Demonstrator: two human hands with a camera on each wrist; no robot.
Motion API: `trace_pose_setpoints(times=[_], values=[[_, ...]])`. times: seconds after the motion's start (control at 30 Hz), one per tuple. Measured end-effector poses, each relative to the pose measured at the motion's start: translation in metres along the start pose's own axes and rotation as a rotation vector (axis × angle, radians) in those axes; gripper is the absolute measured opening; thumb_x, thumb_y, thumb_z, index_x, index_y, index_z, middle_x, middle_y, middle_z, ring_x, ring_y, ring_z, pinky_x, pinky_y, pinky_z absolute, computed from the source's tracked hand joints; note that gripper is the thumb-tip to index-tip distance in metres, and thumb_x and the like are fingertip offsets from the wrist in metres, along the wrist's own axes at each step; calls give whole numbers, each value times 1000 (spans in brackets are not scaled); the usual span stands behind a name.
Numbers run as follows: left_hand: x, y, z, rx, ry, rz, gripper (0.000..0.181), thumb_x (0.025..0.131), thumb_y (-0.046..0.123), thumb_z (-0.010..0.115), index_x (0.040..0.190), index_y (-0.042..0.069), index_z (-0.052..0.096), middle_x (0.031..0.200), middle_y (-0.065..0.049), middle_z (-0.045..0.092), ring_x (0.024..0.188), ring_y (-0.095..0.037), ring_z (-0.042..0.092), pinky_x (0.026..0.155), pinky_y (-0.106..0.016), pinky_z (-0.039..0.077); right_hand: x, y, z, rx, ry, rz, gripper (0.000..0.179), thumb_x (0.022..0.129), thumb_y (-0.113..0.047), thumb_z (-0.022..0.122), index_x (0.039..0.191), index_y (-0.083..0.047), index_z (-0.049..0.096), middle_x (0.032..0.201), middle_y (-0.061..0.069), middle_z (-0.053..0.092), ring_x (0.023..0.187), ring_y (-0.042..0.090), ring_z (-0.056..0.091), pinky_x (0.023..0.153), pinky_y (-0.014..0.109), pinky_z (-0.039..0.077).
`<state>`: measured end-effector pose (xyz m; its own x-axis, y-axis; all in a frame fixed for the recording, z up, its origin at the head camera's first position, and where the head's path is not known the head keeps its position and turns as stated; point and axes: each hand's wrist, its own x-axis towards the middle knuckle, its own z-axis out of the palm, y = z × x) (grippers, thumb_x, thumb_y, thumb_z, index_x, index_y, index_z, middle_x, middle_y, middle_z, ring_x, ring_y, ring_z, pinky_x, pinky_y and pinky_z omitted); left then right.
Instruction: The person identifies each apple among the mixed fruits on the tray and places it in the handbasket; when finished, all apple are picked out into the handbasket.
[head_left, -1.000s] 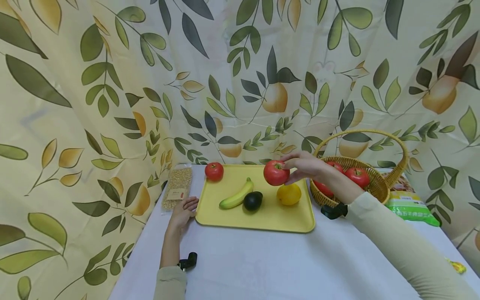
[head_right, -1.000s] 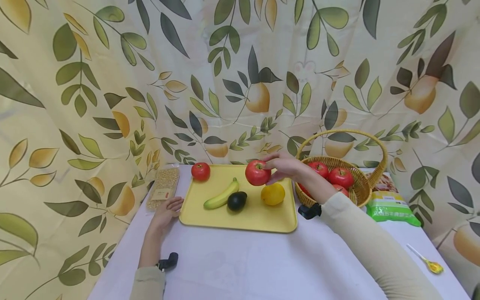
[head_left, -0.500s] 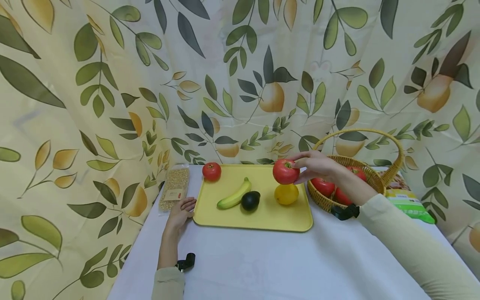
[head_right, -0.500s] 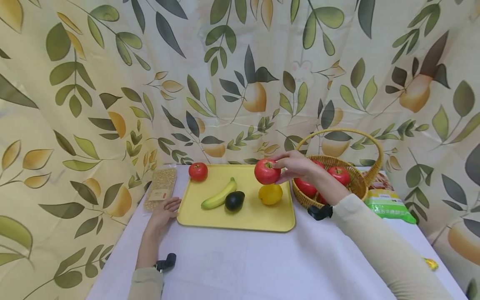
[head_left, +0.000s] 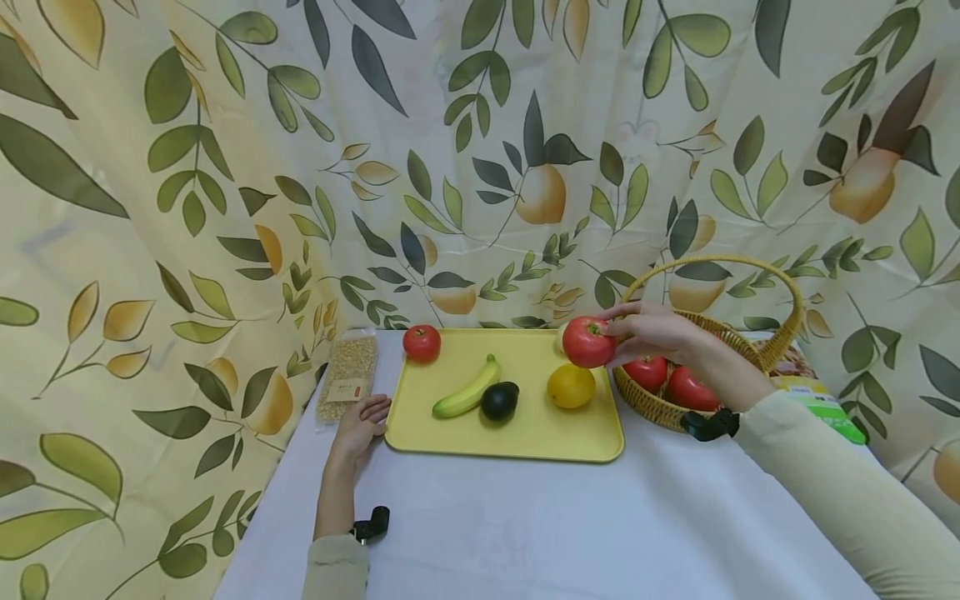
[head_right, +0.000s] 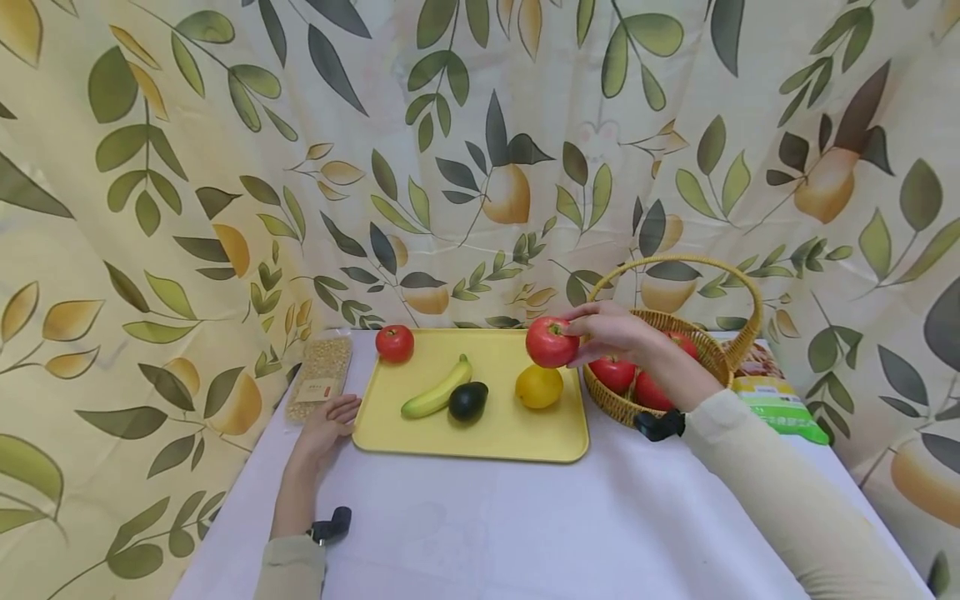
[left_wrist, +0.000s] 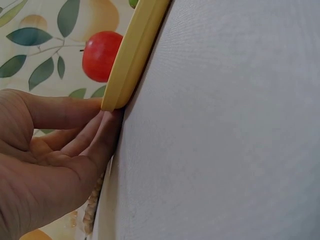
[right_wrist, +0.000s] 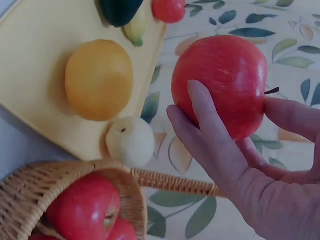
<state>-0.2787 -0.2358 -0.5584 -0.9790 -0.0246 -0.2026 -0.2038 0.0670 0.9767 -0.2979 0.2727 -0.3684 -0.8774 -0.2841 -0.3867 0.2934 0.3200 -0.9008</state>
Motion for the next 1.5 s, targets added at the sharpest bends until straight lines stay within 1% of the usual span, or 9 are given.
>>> trace_pose_setpoints(times=[0.2,0.4,0.5,0.6,0.8,0.93,1.07,1.3,1.5], values=[[1,-1,-1,17,4,-3,63,88,-25,52,149,-10,46,151,-31,50,141,-43,50,102,-30,54,-6,4,-10,11,14,-7,62,105,-12,58,158,4,31,143,38,44,104,41,74,96,53,57],[2,-2,-2,22,16,-5,62,87,-25,53,148,-9,47,150,-31,51,140,-42,52,100,-30,56,-11,11,-20,-31,47,-16,59,105,-14,60,155,7,38,142,35,51,102,40,75,90,49,60],[3,-3,-2,21,24,-5,63,87,-24,54,148,-10,47,149,-30,52,138,-41,53,95,-26,57,-12,16,-26,-17,51,-16,59,105,-15,60,154,7,36,142,34,51,103,39,75,94,52,58],[3,-4,-2,16,23,-1,63,87,-24,53,148,-10,47,149,-31,51,139,-41,52,94,-25,57,-14,21,-33,-2,60,-21,61,105,-14,59,156,7,33,145,34,46,104,37,74,96,54,56],[2,-4,-2,12,5,-3,63,88,-25,52,149,-11,45,151,-33,49,141,-44,48,98,-27,55,-21,28,-49,14,72,-5,66,106,-14,58,159,7,25,149,35,37,103,35,73,94,52,58],[2,-4,-1,14,0,-6,63,88,-24,53,150,-10,44,152,-33,48,142,-44,48,102,-33,54,-28,32,-57,-6,99,11,67,106,-16,59,159,7,25,148,37,38,100,38,75,90,49,61],[1,-3,-1,13,0,-11,64,89,-24,52,150,-10,43,152,-32,47,143,-44,47,108,-39,52,-31,38,-64,-17,137,26,66,106,-17,58,159,7,26,146,37,40,97,37,76,90,50,60],[-1,-2,1,13,5,-2,64,88,-26,51,149,-11,44,152,-33,48,142,-45,48,109,-39,51,-33,52,-78,-24,158,26,65,107,-16,56,158,10,24,143,34,41,102,41,74,94,54,57],[-1,-3,2,0,10,-3,64,87,-26,51,149,-10,45,151,-31,49,141,-43,49,106,-35,52,-36,63,-89,7,181,36,65,108,-13,53,157,13,21,147,35,34,102,36,72,96,55,56]])
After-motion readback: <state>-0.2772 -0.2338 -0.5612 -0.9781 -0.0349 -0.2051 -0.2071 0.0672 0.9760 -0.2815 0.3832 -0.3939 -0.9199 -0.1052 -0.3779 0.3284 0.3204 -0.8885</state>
